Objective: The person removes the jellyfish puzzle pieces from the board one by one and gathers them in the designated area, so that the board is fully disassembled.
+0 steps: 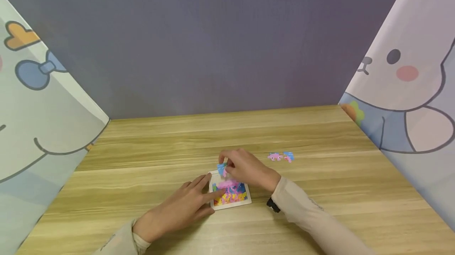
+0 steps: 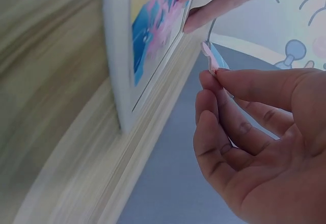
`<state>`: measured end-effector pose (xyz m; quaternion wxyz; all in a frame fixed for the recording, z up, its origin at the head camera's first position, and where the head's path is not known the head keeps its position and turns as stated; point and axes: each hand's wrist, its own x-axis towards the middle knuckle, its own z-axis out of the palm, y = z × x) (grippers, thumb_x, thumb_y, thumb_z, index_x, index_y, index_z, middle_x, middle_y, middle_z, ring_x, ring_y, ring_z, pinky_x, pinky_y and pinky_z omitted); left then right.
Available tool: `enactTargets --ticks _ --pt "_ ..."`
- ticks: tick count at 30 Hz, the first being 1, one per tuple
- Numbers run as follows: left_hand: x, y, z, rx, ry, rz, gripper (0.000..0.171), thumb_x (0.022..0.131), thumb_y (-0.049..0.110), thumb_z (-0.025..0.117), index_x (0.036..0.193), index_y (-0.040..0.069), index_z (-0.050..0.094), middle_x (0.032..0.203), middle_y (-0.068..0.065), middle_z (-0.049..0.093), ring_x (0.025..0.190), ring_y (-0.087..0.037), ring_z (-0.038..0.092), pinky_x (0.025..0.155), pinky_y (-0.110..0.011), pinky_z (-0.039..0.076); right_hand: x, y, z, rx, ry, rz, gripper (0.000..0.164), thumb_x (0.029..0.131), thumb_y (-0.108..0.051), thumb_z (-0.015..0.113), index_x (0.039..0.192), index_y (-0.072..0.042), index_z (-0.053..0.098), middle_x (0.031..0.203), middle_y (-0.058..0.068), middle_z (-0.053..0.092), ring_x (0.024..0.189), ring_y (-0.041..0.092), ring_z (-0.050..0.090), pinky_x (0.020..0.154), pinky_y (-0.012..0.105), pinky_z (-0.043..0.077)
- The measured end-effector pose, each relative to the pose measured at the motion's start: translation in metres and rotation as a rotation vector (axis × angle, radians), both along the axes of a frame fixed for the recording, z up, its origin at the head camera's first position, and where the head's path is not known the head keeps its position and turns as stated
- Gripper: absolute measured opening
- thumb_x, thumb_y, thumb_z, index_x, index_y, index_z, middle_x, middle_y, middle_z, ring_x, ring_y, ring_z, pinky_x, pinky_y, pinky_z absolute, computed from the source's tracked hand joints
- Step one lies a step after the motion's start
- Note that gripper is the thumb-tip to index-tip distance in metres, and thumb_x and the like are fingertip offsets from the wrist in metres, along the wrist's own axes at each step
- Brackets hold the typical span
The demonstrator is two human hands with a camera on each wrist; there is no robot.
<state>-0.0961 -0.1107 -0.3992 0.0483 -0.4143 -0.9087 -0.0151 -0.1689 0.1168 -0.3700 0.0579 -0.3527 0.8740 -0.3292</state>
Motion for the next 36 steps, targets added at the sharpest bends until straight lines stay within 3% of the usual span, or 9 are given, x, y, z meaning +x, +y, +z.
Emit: enactTargets --ticks 6,20,27,36 --pt "0.000 0.000 0.000 -0.001 -0.003 0.001 0.047 0.097 0.043 0.062 0.142 0.031 0.056 0.139 -0.028 0.051 0.127 -0.039 0.053 0.084 -0.052 0.056 -0.001 0.010 -0.002 0.007 0.041 -0.020 0.018 0.091 0.003 0.068 0.106 -0.008 0.066 0.083 0.000 0.068 0.072 0.007 0.062 0.064 0.023 0.053" --pt "0.000 0.000 0.000 0.015 0.008 0.000 0.047 0.096 0.042 0.064 0.141 0.031 0.057 0.138 -0.026 0.052 0.125 -0.038 0.054 0.081 -0.049 0.056 -0.003 0.038 0.004 0.010 0.045 -0.122 0.019 0.092 -0.002 0.066 0.109 -0.011 0.067 0.082 0.000 0.068 0.069 0.006 0.059 0.063 0.026 0.052" --pt "-0.001 0.000 -0.001 0.013 0.035 -0.010 0.047 0.095 0.042 0.066 0.140 0.031 0.057 0.137 -0.027 0.052 0.125 -0.038 0.054 0.080 -0.049 0.056 -0.010 0.053 0.004 0.026 0.046 -0.147 0.019 0.094 -0.002 0.066 0.111 -0.009 0.066 0.080 -0.002 0.067 0.066 0.006 0.058 0.060 0.026 0.051" --pt "0.000 -0.001 0.000 0.007 -0.008 0.007 0.048 0.097 0.041 0.064 0.142 0.031 0.056 0.140 -0.028 0.050 0.127 -0.039 0.053 0.085 -0.053 0.055 -0.024 0.065 -0.001 0.026 0.097 -0.193 0.019 0.089 0.001 0.070 0.107 -0.005 0.068 0.078 -0.001 0.070 0.069 0.008 0.061 0.061 0.026 0.050"
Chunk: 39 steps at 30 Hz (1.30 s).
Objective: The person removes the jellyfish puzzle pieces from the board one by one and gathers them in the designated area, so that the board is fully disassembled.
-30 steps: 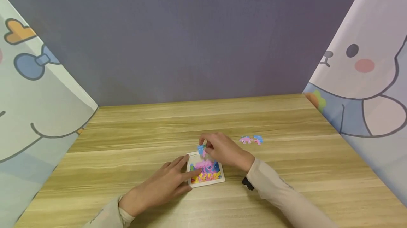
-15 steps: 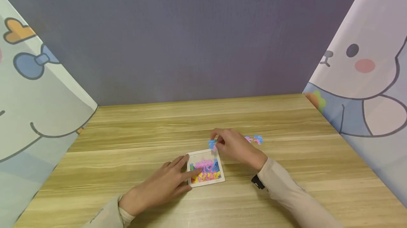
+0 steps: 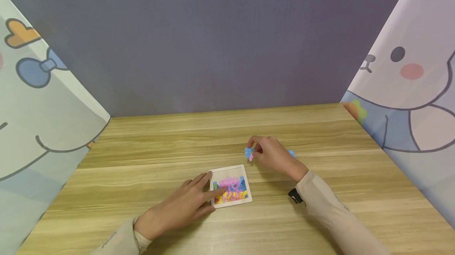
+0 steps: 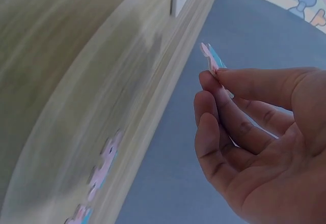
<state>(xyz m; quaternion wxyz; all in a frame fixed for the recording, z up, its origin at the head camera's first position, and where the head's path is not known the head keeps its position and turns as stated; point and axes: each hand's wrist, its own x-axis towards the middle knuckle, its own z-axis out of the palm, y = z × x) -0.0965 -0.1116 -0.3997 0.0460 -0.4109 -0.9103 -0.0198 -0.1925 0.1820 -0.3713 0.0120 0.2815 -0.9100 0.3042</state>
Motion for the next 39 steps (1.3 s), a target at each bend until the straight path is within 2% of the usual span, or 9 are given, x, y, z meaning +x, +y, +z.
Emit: enactTargets --ticks 10,17,23,31,39 --pt "0.001 -0.001 -0.001 0.007 0.026 -0.015 0.046 0.096 0.041 0.065 0.140 0.030 0.057 0.138 -0.026 0.050 0.125 -0.038 0.054 0.083 -0.050 0.055 -0.013 0.019 -0.012 -0.013 -0.067 -0.022 0.018 0.089 0.003 0.067 0.107 -0.001 0.067 0.079 0.003 0.070 0.069 0.012 0.061 0.060 0.027 0.050" --pt "0.001 -0.001 -0.003 0.008 0.021 -0.019 0.047 0.096 0.041 0.064 0.141 0.030 0.056 0.139 -0.025 0.049 0.125 -0.037 0.053 0.082 -0.049 0.055 -0.018 0.028 -0.020 0.032 -0.063 -0.020 0.017 0.087 0.004 0.069 0.105 0.001 0.068 0.076 -0.001 0.066 0.066 0.008 0.058 0.058 0.026 0.047" --pt "0.000 0.001 -0.001 -0.009 0.035 -0.011 0.048 0.096 0.043 0.064 0.142 0.031 0.056 0.139 -0.027 0.050 0.125 -0.039 0.054 0.083 -0.051 0.056 -0.017 0.026 -0.021 0.061 -0.088 -0.037 0.017 0.086 0.004 0.069 0.103 0.000 0.066 0.073 0.000 0.063 0.061 0.009 0.052 0.055 0.025 0.043" --pt "0.000 0.000 -0.001 0.001 0.045 -0.014 0.048 0.095 0.043 0.065 0.141 0.031 0.057 0.138 -0.027 0.051 0.124 -0.039 0.055 0.083 -0.051 0.056 -0.015 0.022 -0.018 0.081 -0.095 -0.065 0.018 0.086 0.004 0.069 0.103 -0.001 0.068 0.071 0.000 0.064 0.061 0.010 0.052 0.056 0.027 0.042" --pt "0.000 -0.001 0.000 0.013 0.009 -0.012 0.046 0.096 0.041 0.064 0.140 0.030 0.057 0.139 -0.026 0.050 0.126 -0.038 0.053 0.086 -0.052 0.055 -0.010 0.017 -0.019 0.142 -0.160 -0.069 0.017 0.091 0.002 0.066 0.108 -0.002 0.066 0.066 -0.001 0.058 0.053 0.009 0.041 0.050 0.023 0.035"
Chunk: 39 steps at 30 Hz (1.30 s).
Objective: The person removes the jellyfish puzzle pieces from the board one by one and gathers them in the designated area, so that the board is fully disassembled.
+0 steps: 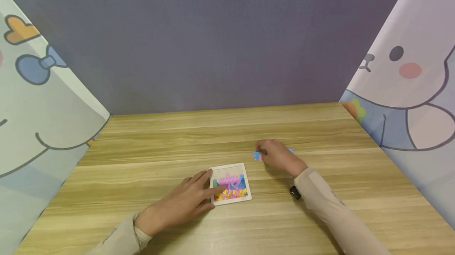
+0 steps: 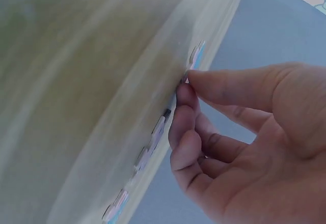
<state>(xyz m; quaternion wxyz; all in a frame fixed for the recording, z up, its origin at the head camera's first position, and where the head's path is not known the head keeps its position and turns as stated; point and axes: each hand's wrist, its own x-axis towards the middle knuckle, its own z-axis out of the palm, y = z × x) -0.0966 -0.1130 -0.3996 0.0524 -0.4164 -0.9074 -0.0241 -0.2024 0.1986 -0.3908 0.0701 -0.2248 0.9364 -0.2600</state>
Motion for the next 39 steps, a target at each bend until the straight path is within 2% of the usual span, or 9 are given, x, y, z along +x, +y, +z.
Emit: enactTargets --ticks 6,13,18,21,27,34,39 --pt "-0.001 -0.001 0.001 -0.002 -0.009 -0.001 0.047 0.097 0.041 0.064 0.141 0.030 0.056 0.139 -0.026 0.049 0.127 -0.039 0.052 0.086 -0.052 0.055 0.001 -0.002 0.000 -0.028 -0.011 0.001 0.016 0.092 0.004 0.063 0.108 0.000 0.065 0.071 0.001 0.062 0.054 0.009 0.043 0.050 0.022 0.036" --pt "-0.001 -0.001 0.000 0.000 -0.022 -0.001 0.047 0.097 0.041 0.063 0.142 0.030 0.056 0.140 -0.026 0.049 0.128 -0.039 0.051 0.086 -0.053 0.054 0.002 -0.001 0.004 -0.034 0.066 0.002 0.019 0.092 0.004 0.059 0.109 0.001 0.067 0.066 0.001 0.059 0.049 0.008 0.040 0.045 0.023 0.033" --pt "-0.002 -0.003 -0.001 0.015 -0.025 -0.002 0.047 0.097 0.041 0.064 0.142 0.030 0.056 0.140 -0.026 0.048 0.127 -0.039 0.052 0.085 -0.053 0.055 0.005 -0.009 0.012 -0.039 0.093 0.022 0.020 0.094 0.000 0.057 0.112 0.001 0.067 0.067 0.000 0.063 0.049 0.008 0.045 0.045 0.024 0.036" --pt "-0.002 -0.003 -0.001 0.018 -0.021 -0.007 0.046 0.096 0.041 0.064 0.141 0.030 0.057 0.139 -0.024 0.049 0.126 -0.038 0.052 0.083 -0.052 0.055 0.010 -0.016 0.015 -0.031 0.134 0.051 0.017 0.094 -0.001 0.061 0.109 0.000 0.068 0.070 -0.001 0.064 0.054 0.007 0.049 0.049 0.025 0.040" --pt "0.000 -0.001 -0.001 0.016 -0.010 -0.008 0.046 0.096 0.041 0.065 0.140 0.031 0.058 0.137 -0.025 0.050 0.126 -0.038 0.053 0.083 -0.052 0.055 0.027 -0.033 0.014 -0.016 0.240 0.131 0.013 0.090 0.001 0.066 0.102 -0.001 0.071 0.082 0.002 0.067 0.072 0.007 0.058 0.062 0.025 0.050" --pt "0.000 -0.001 0.000 0.007 0.004 -0.008 0.046 0.096 0.041 0.065 0.140 0.031 0.058 0.138 -0.024 0.050 0.125 -0.037 0.053 0.081 -0.051 0.056 0.056 -0.051 0.010 0.020 0.267 0.244 0.014 0.091 -0.002 0.069 0.105 -0.002 0.071 0.097 0.007 0.069 0.085 0.015 0.062 0.070 0.028 0.054" --pt "0.000 -0.001 0.002 0.007 0.005 -0.026 0.046 0.096 0.041 0.065 0.140 0.029 0.058 0.138 -0.025 0.050 0.124 -0.038 0.054 0.080 -0.051 0.057 0.073 -0.054 0.008 0.095 0.245 0.308 0.024 0.086 -0.005 0.076 0.109 -0.001 0.069 0.105 0.009 0.065 0.088 0.016 0.059 0.071 0.024 0.053"
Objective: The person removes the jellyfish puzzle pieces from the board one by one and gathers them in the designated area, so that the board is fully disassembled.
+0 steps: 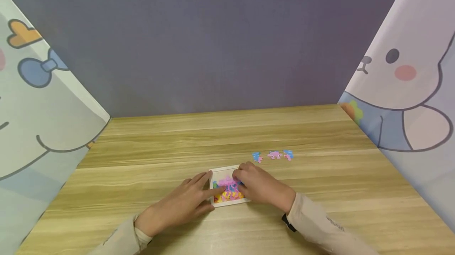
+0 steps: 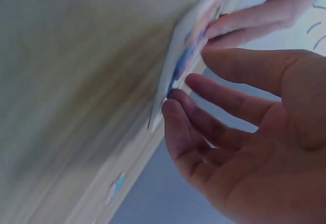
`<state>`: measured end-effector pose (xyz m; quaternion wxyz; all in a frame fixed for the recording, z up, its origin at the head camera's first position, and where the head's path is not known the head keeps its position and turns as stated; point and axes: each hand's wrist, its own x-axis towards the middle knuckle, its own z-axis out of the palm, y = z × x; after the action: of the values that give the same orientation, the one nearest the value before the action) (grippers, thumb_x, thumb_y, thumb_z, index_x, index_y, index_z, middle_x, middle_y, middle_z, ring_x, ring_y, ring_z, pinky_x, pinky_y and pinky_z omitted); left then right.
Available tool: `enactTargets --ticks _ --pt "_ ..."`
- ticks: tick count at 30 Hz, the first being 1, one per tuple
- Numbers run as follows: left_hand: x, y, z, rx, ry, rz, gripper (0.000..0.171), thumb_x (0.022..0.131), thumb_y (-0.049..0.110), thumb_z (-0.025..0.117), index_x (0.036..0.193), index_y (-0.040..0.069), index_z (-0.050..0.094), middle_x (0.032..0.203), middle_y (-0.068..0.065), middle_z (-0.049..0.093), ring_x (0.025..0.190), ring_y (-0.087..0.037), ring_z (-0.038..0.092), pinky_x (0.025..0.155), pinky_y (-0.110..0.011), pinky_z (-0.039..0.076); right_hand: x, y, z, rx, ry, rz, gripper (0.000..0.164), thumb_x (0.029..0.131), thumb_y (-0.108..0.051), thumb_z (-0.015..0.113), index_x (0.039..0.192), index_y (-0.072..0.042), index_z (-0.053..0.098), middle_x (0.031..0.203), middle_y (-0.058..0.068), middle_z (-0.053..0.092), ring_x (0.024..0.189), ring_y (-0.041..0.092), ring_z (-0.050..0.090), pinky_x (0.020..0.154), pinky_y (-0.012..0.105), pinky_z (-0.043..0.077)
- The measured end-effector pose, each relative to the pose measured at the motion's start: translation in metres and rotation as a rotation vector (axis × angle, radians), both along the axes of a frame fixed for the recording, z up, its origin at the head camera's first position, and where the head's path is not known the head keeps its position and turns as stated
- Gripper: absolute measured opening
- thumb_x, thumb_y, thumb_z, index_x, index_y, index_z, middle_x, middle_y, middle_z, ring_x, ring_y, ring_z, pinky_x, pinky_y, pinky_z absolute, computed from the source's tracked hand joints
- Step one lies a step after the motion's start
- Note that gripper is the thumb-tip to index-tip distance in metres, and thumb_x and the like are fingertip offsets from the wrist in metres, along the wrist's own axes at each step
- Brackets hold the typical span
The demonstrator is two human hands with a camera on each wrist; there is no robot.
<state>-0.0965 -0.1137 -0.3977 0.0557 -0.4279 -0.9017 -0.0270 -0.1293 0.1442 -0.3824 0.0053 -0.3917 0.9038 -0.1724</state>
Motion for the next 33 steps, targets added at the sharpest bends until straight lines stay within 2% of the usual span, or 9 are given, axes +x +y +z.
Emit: enactTargets --ticks 6,13,24,29,33 --pt "-0.001 -0.001 0.000 -0.006 -0.001 -0.008 0.049 0.095 0.040 0.066 0.142 0.027 0.057 0.138 -0.027 0.050 0.123 -0.041 0.055 0.081 -0.052 0.057 0.003 -0.001 -0.003 0.010 -0.029 -0.033 0.029 0.084 -0.005 0.078 0.110 -0.002 0.068 0.106 0.007 0.062 0.093 0.016 0.055 0.073 0.024 0.052" --pt "0.000 -0.001 -0.002 -0.006 0.037 -0.021 0.049 0.094 0.041 0.067 0.140 0.027 0.058 0.136 -0.026 0.051 0.121 -0.039 0.056 0.078 -0.048 0.058 0.003 -0.002 -0.007 -0.015 -0.063 -0.051 0.030 0.084 -0.002 0.077 0.112 0.000 0.068 0.102 0.005 0.057 0.087 0.012 0.049 0.068 0.020 0.049" --pt "0.000 0.004 -0.002 -0.025 0.041 0.016 0.048 0.095 0.042 0.067 0.140 0.029 0.058 0.137 -0.026 0.051 0.121 -0.039 0.057 0.079 -0.050 0.058 0.002 -0.001 -0.006 -0.035 -0.059 -0.083 0.032 0.082 -0.002 0.079 0.110 -0.004 0.065 0.101 0.003 0.055 0.083 0.011 0.049 0.065 0.020 0.048" --pt "0.000 0.003 -0.002 -0.024 0.054 0.009 0.049 0.094 0.043 0.067 0.140 0.028 0.058 0.136 -0.026 0.052 0.121 -0.038 0.057 0.079 -0.048 0.058 -0.002 -0.002 -0.007 -0.070 -0.014 -0.064 0.023 0.083 0.002 0.076 0.103 -0.005 0.066 0.094 0.003 0.063 0.079 0.009 0.056 0.064 0.020 0.050" --pt "0.000 0.002 -0.001 -0.016 0.049 0.003 0.048 0.094 0.042 0.067 0.140 0.028 0.058 0.136 -0.026 0.052 0.121 -0.038 0.057 0.080 -0.047 0.057 -0.006 -0.002 -0.007 -0.132 -0.024 -0.048 0.015 0.086 0.005 0.070 0.094 -0.007 0.067 0.083 0.003 0.070 0.071 0.005 0.060 0.062 0.019 0.051"
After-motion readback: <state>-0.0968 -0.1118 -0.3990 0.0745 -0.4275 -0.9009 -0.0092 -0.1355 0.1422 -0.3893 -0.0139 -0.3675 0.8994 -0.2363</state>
